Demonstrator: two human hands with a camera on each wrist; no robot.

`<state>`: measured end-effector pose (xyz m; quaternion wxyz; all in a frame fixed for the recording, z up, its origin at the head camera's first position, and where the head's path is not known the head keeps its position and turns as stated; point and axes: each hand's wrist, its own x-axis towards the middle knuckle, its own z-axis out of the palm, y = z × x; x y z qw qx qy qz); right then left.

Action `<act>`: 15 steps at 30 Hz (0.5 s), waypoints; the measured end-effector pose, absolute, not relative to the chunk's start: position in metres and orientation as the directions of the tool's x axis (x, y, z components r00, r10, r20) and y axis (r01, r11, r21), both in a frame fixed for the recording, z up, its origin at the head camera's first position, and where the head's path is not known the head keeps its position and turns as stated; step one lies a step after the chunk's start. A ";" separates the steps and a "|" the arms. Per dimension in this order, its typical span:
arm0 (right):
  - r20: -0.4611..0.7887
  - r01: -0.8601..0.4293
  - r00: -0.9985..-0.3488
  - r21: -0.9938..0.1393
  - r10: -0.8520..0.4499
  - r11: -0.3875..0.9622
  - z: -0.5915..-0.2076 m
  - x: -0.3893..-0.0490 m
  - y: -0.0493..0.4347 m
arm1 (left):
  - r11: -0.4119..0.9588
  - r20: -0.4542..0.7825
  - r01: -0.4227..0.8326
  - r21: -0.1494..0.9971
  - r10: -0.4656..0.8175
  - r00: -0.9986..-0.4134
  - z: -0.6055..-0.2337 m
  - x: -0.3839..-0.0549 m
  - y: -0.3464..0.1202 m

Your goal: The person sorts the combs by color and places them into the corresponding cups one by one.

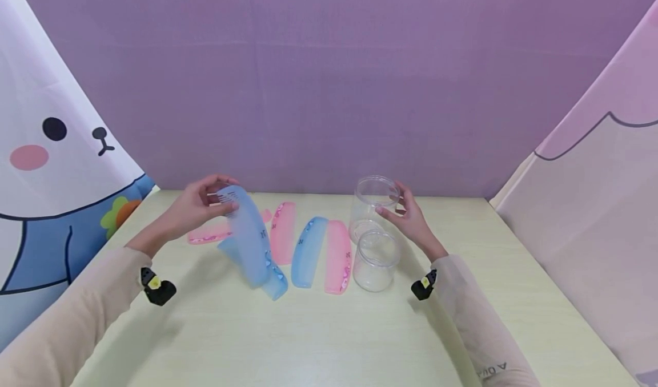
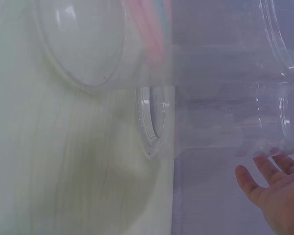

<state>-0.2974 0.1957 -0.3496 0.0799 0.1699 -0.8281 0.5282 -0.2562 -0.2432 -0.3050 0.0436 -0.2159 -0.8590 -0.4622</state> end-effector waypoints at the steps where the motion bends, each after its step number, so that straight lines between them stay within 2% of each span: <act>1: 0.312 -0.366 -0.929 -0.848 -0.197 0.383 -0.349 -0.297 0.196 | 0.477 0.290 0.418 0.773 0.320 -0.902 -0.304 -0.257 -0.241; 10: 0.312 -0.364 -0.930 -0.849 -0.193 0.382 -0.349 -0.297 0.195 | 0.431 0.391 0.449 0.783 0.221 -0.894 -0.295 -0.264 -0.221; 15: 0.309 -0.362 -0.931 -0.851 -0.195 0.382 -0.349 -0.297 0.195 | 0.347 0.444 0.482 0.804 0.189 -0.876 -0.291 -0.270 -0.207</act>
